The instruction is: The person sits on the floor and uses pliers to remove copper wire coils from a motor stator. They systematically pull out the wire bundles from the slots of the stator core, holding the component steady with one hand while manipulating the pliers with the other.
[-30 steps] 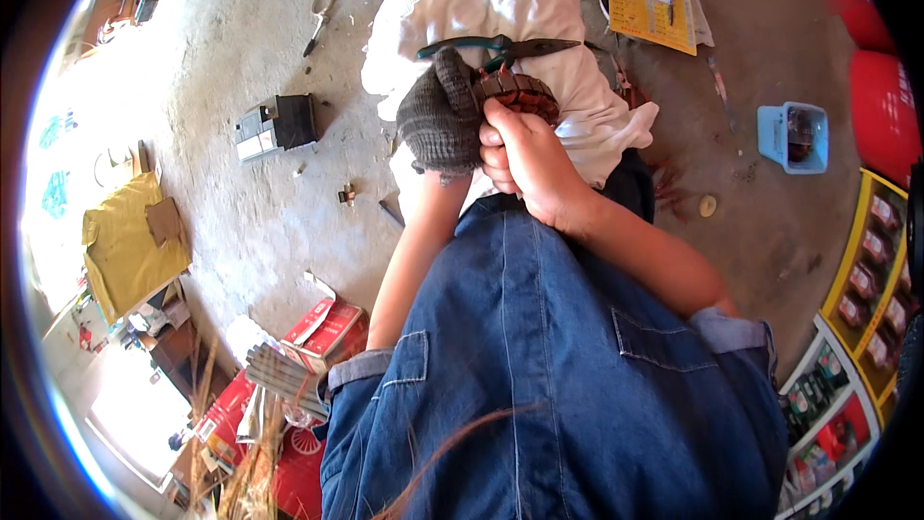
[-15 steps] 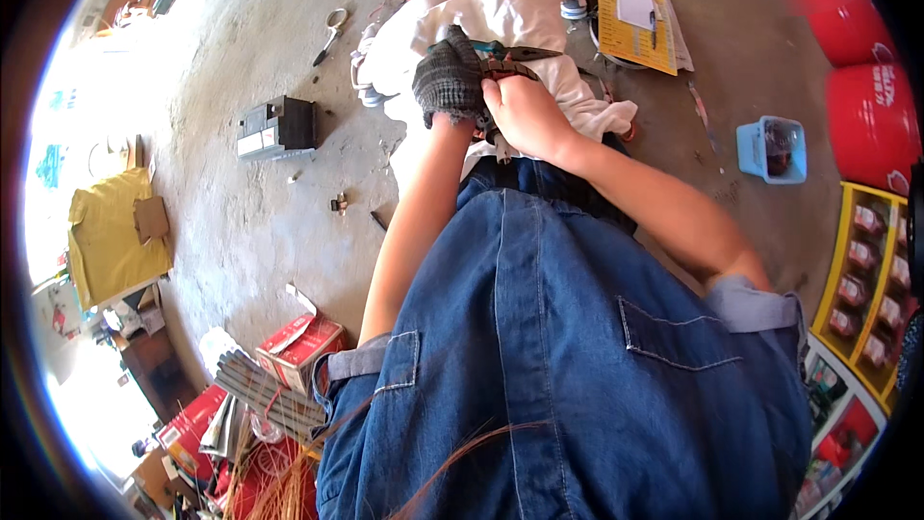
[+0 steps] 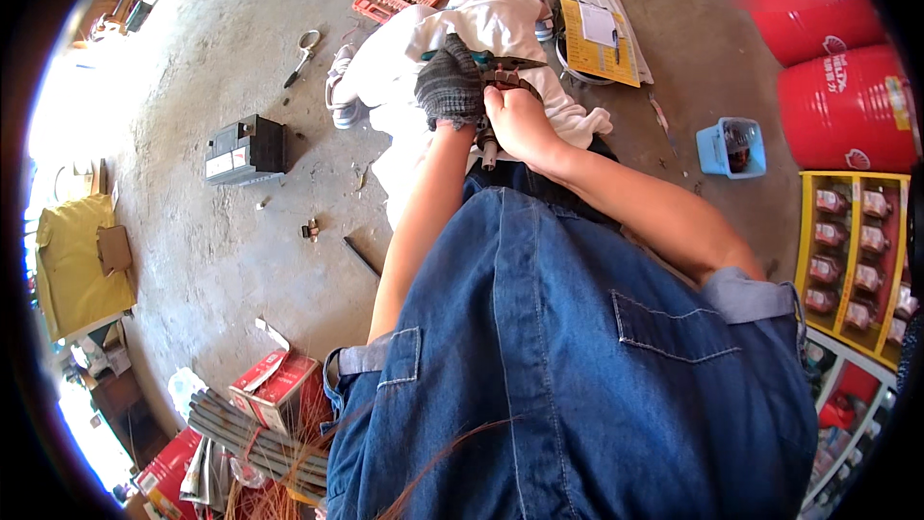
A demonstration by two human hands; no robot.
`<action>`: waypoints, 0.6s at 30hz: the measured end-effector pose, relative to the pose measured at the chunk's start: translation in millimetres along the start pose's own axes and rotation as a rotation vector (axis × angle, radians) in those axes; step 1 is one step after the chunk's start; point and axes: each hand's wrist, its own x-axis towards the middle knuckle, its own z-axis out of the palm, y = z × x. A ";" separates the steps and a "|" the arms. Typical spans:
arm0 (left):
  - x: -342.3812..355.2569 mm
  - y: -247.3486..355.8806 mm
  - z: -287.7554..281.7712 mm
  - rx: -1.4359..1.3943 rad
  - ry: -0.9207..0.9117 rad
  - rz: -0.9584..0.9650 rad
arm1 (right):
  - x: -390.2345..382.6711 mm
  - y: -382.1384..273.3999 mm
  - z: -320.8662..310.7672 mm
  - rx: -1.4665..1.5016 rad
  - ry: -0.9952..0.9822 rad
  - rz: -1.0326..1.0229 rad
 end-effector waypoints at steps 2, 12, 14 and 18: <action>0.3 -3.2 -2.3 0.002 -0.017 0.016 | 0.1 -1.7 -1.4 -0.256 -0.023 -0.087; -44.5 -10.5 -40.2 -0.702 0.059 -0.068 | -39.9 -10.8 -22.1 0.376 -0.352 0.160; -62.0 -16.1 -40.1 -0.711 -0.023 0.065 | -52.2 -9.1 -34.9 0.310 -0.409 0.160; -60.0 -20.4 -83.8 -0.731 -0.470 0.207 | -63.8 -16.0 -55.1 0.068 -0.452 0.163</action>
